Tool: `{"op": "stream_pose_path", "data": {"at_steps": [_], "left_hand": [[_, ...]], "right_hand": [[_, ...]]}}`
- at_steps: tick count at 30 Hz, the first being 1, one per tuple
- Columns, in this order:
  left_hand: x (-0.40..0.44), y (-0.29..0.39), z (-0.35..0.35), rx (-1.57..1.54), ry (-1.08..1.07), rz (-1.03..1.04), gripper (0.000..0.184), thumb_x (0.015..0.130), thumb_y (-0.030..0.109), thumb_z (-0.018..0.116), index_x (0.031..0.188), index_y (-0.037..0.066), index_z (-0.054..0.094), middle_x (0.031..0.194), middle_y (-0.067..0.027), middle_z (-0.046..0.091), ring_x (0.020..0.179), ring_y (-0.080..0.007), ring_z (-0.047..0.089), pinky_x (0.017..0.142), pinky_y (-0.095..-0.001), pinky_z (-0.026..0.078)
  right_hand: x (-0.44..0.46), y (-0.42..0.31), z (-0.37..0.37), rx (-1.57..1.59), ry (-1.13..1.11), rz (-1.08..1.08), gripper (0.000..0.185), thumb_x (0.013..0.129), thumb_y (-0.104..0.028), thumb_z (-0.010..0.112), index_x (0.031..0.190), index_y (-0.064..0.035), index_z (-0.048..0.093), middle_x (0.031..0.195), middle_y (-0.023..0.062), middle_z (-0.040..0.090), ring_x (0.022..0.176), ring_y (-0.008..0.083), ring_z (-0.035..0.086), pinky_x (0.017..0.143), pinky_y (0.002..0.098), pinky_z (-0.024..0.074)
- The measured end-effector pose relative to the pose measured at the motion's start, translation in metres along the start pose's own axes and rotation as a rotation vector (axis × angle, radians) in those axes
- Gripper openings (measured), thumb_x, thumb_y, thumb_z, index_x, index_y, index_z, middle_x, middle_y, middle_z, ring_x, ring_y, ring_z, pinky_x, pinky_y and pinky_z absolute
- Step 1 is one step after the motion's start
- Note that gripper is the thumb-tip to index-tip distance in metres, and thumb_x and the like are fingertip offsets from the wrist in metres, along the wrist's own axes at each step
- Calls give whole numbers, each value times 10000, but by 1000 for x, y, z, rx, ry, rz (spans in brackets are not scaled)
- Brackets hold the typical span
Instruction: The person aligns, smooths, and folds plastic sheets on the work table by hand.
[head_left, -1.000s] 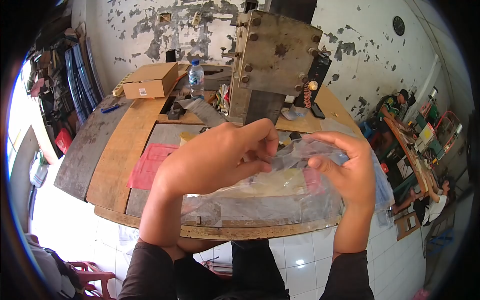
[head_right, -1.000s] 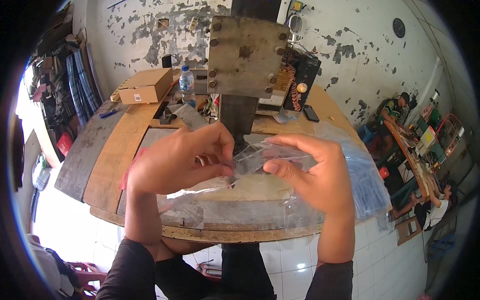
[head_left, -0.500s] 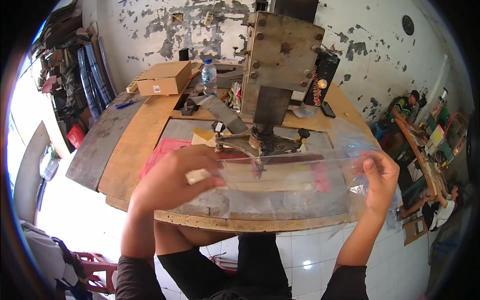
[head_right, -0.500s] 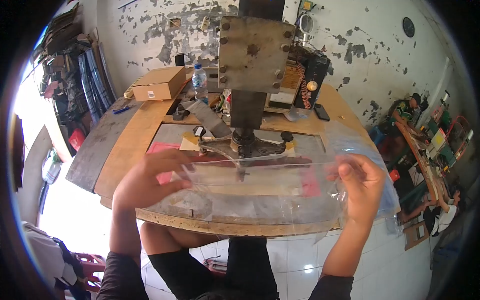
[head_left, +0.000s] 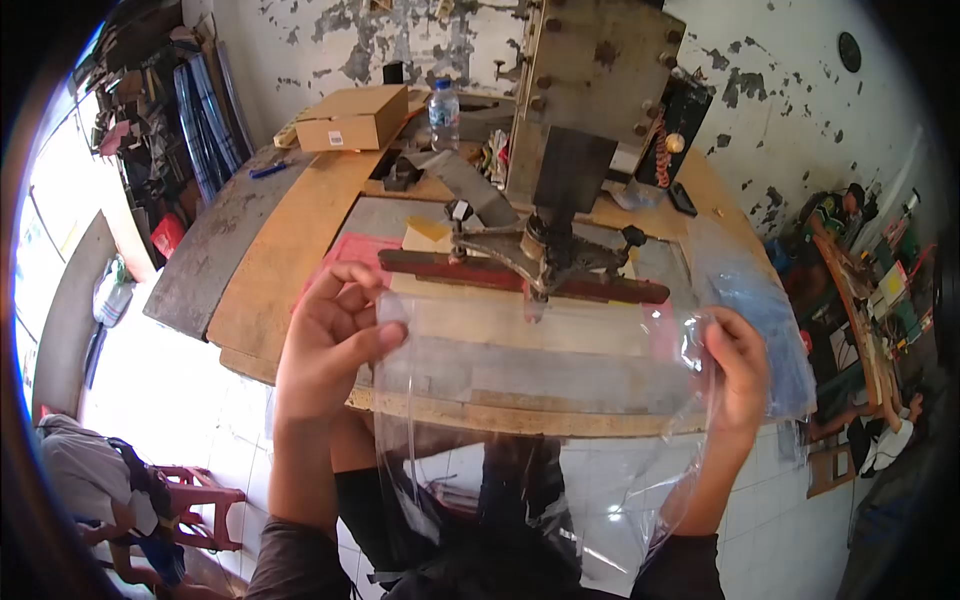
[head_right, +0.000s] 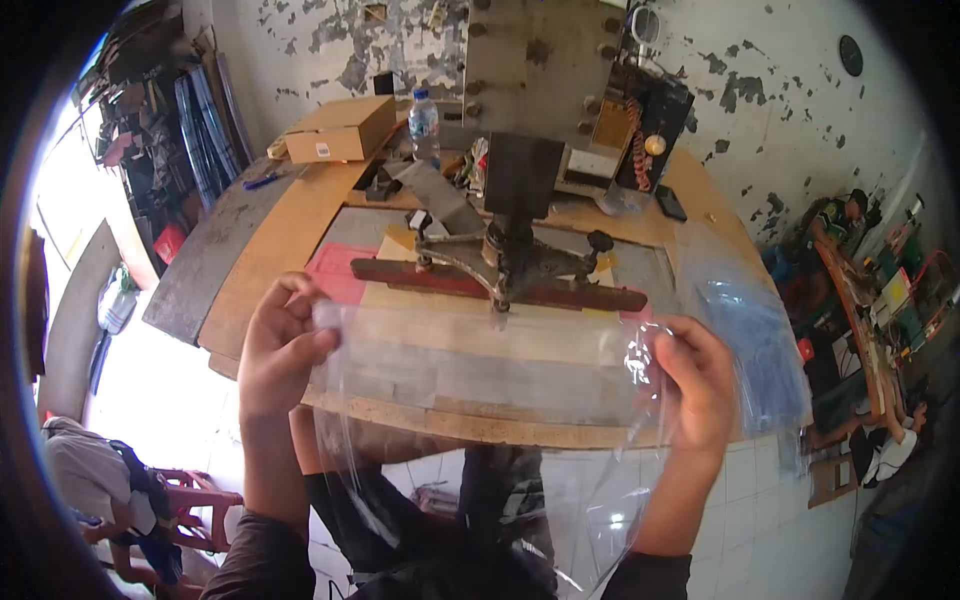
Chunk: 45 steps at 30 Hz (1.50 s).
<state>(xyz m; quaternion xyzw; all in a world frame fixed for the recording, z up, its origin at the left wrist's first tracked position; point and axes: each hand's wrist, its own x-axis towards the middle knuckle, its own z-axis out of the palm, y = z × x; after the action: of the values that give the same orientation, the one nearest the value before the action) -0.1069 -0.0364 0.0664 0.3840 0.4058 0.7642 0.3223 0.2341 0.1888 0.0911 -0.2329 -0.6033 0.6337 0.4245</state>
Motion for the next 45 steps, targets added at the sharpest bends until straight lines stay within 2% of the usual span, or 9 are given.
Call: {"op": "stream_pose_path", "data": {"at_steps": [3, 6, 11, 18, 25, 28, 31, 36, 45], "left_hand": [[14, -45, -27, 343, 74, -178, 407, 905, -61, 775, 1233, 22, 549, 1086, -31, 631, 974, -111, 685, 797, -249, 561], [12, -101, -54, 380, 37, -212, 417, 911, -64, 771, 1262, 18, 562, 1037, -16, 613, 911, -90, 658, 783, -248, 542], [-6, -126, -58, 430, 65, -228, 512, 896, -69, 769, 1361, 14, 570, 1059, -6, 600, 959, -95, 656, 849, -259, 539], [-13, -121, -60, 467, -52, -221, 406, 974, 48, 741, 1364, -5, 641, 1165, -43, 653, 1032, -114, 683, 879, -269, 548], [-12, -125, -61, 367, -76, -262, 401, 1014, 79, 722, 1385, -12, 599, 1219, -116, 750, 1078, -130, 705, 875, -291, 560], [-12, -121, -57, 396, -102, -301, 380, 1044, 78, 697, 1393, -16, 581, 1192, -114, 777, 1073, -113, 706, 866, -279, 558], [-11, -119, -54, 457, -32, -326, 335, 1059, 63, 677, 1373, -23, 598, 1032, -53, 775, 1033, -88, 706, 845, -254, 549], [-12, -122, -56, 419, 15, -316, 287, 1054, 26, 673, 1332, -34, 637, 858, 27, 642, 886, -33, 648, 776, -216, 510], [-11, -125, -49, 408, 91, -302, 267, 1051, 12, 674, 1311, -39, 654, 792, 75, 522, 756, 7, 515, 685, -189, 427]], "right_hand": [[16, 55, -3, -243, 52, 38, 270, 1009, -206, 758, 1163, 11, 711, 892, 49, 736, 698, 100, 671, 629, 259, 549], [22, 119, -18, -322, -51, 265, 215, 1018, -162, 739, 1167, -9, 723, 906, 19, 730, 762, 80, 660, 661, 232, 512], [14, 170, -27, -381, 11, 149, 193, 1022, -114, 731, 1170, 8, 715, 934, 14, 725, 798, 78, 643, 679, 232, 501], [2, 172, -21, -332, 54, 48, 189, 1032, -91, 725, 1165, 42, 701, 974, 50, 718, 833, 103, 644, 775, 253, 519], [1, 168, -17, -296, 74, 74, 173, 1039, -84, 704, 1153, 46, 700, 947, 62, 714, 806, 124, 655, 769, 268, 532], [1, 171, -18, -313, 82, 75, 166, 1042, -76, 695, 1156, 43, 700, 953, 62, 710, 802, 127, 655, 766, 273, 535], [1, 173, -14, -368, 71, 86, 198, 1052, -91, 683, 1201, 39, 675, 962, 63, 699, 815, 124, 645, 764, 270, 521], [2, 174, -9, -443, 80, 83, 207, 1059, -95, 672, 1212, 45, 682, 948, 48, 692, 805, 112, 633, 755, 261, 502], [2, 170, -6, -450, 95, 105, 193, 1047, -91, 702, 1193, 35, 719, 919, 26, 682, 781, 93, 610, 715, 251, 492]]}}
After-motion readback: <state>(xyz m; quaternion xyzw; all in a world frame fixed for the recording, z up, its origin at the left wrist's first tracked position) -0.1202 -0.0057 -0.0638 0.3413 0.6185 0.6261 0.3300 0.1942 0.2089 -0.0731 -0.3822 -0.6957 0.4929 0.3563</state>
